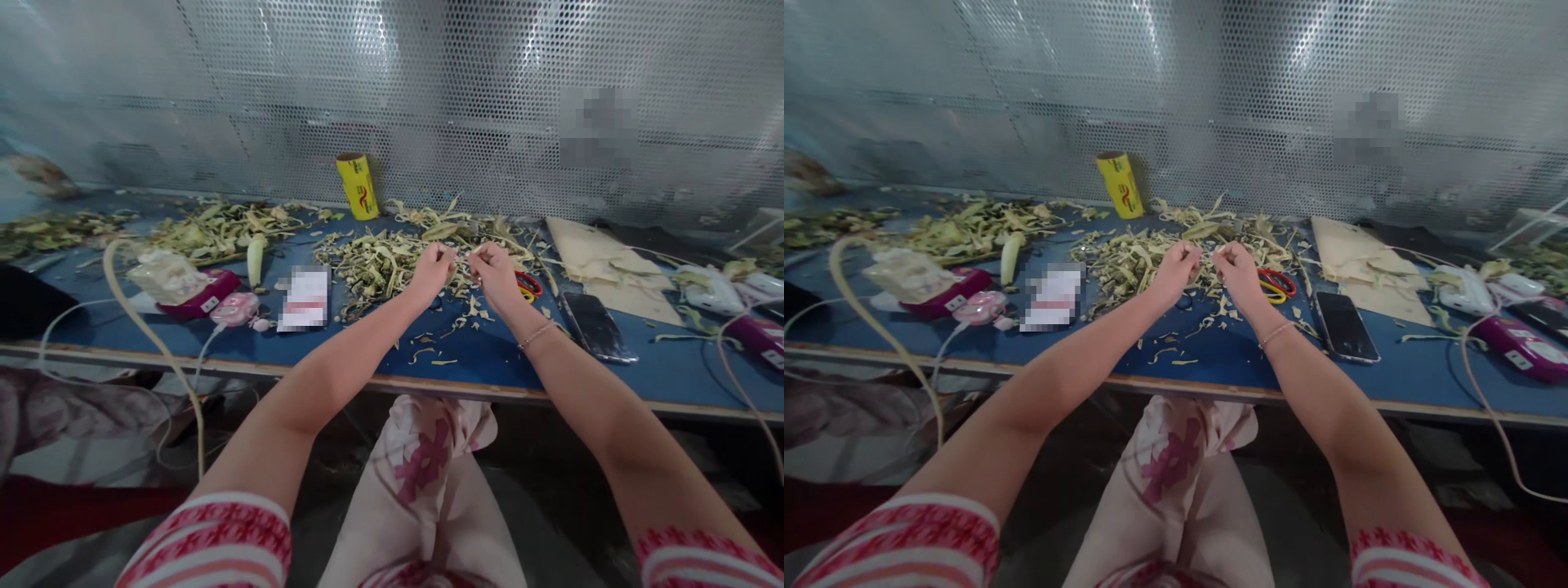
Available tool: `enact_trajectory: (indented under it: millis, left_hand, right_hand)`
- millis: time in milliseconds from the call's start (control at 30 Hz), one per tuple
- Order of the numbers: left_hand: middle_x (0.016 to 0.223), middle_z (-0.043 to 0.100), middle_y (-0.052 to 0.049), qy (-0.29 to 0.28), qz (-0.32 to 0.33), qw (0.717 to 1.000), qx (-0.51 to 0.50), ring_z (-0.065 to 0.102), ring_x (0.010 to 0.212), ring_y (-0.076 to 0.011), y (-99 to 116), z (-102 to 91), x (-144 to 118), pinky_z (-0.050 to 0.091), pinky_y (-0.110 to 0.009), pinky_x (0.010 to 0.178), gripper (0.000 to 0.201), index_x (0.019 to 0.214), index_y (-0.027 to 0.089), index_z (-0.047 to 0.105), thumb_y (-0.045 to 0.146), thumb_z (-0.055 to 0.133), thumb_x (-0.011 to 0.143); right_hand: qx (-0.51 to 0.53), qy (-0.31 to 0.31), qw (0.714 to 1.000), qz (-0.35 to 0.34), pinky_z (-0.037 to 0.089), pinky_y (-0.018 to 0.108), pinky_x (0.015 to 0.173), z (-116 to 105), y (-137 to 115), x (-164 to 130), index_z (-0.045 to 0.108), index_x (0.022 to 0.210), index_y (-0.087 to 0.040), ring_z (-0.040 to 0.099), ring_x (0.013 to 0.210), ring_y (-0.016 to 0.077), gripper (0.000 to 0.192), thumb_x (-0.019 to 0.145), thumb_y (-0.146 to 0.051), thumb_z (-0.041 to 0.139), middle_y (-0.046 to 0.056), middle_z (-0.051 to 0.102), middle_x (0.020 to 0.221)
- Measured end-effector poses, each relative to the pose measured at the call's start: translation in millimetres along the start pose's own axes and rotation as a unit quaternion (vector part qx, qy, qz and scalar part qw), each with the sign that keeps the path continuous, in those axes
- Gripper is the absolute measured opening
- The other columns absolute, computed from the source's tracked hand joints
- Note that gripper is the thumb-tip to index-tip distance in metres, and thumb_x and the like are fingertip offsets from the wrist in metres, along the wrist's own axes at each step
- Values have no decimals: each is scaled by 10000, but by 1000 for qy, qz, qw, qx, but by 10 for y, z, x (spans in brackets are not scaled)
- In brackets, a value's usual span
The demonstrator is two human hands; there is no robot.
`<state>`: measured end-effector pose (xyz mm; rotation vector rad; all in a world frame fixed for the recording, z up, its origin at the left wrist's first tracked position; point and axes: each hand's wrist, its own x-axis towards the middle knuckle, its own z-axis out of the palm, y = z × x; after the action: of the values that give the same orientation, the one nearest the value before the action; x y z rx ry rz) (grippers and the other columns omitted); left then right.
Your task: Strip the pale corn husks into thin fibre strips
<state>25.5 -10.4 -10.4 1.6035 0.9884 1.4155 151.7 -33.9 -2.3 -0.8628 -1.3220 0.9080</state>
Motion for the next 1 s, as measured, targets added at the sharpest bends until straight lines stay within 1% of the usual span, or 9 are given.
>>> enact_trajectory:
  millis: [100, 167, 233, 367, 433, 500, 667, 800, 1000]
  left_hand:
    - [535, 435, 37, 43, -30, 999, 4, 398, 498, -94, -7, -18, 23, 334, -262, 554, 279, 671, 204, 418, 313, 520, 906]
    - [551, 449, 28, 46, -29, 998, 8, 406, 517, -103, 27, -33, 8, 340, -273, 582, 284, 672, 207, 416, 331, 520, 906]
    - [566, 464, 23, 18, -14, 1000, 13, 415, 527, -109, 76, -45, -23, 346, -280, 597, 279, 687, 209, 424, 360, 529, 899]
    - [590, 491, 22, -61, 40, 997, 20, 454, 552, -112, 138, -35, -70, 364, -273, 614, 261, 722, 208, 441, 379, 571, 871]
    - [586, 492, 25, -73, 44, 996, 21, 469, 558, -112, 133, -22, -65, 368, -266, 613, 250, 729, 206, 443, 367, 572, 870]
    - [585, 490, 30, -63, 32, 997, 17, 465, 548, -107, 121, -23, -47, 368, -261, 605, 225, 736, 204, 441, 330, 553, 884]
    - [569, 464, 35, -23, -6, 1000, -2, 406, 497, -88, 173, -78, -46, 349, -256, 576, 195, 735, 201, 420, 238, 504, 908]
    - [571, 455, 37, -28, -21, 999, -9, 395, 492, -80, 221, -94, -79, 336, -249, 558, 195, 741, 199, 418, 241, 511, 907]
    - [573, 448, 45, -42, -55, 997, -42, 376, 461, -64, 156, -71, -52, 307, -229, 507, 199, 772, 198, 428, 306, 521, 912]
  right_hand:
    - [-1, -17, 1000, -4, 246, 243, 449, 30, 27, 4, 454, 655, -235, 300, 431, 72, 369, 674, -468, 740, -68, 411, 484]
    - [-4, -20, 1000, 1, 246, 241, 450, 31, 23, 3, 448, 654, -235, 301, 436, 74, 368, 678, -461, 738, -67, 412, 485]
    - [-1, -7, 1000, 8, 247, 239, 450, 16, 5, 2, 448, 660, -236, 305, 442, 78, 349, 685, -439, 731, -68, 406, 485]
    - [28, 33, 999, 18, 249, 234, 450, -30, -37, 9, 451, 669, -231, 303, 445, 73, 317, 700, -392, 723, -70, 380, 502]
    - [41, 42, 998, 24, 250, 231, 448, -42, -52, 10, 447, 661, -227, 297, 442, 66, 325, 703, -384, 728, -70, 379, 510]
    - [48, 36, 998, 28, 247, 229, 443, -40, -63, 4, 448, 654, -227, 298, 438, 64, 335, 691, -385, 741, -71, 387, 500]
    - [44, -15, 998, 29, 242, 224, 437, -15, -84, -28, 467, 654, -229, 303, 427, 64, 355, 658, -431, 759, -77, 414, 467]
    - [33, -17, 998, 41, 244, 221, 433, -34, -91, -29, 469, 646, -224, 328, 432, 62, 359, 647, -435, 760, -72, 440, 475]
    - [43, -9, 998, 40, 244, 218, 431, -104, -70, 13, 482, 640, -216, 325, 416, 53, 350, 649, -417, 768, -73, 436, 463]
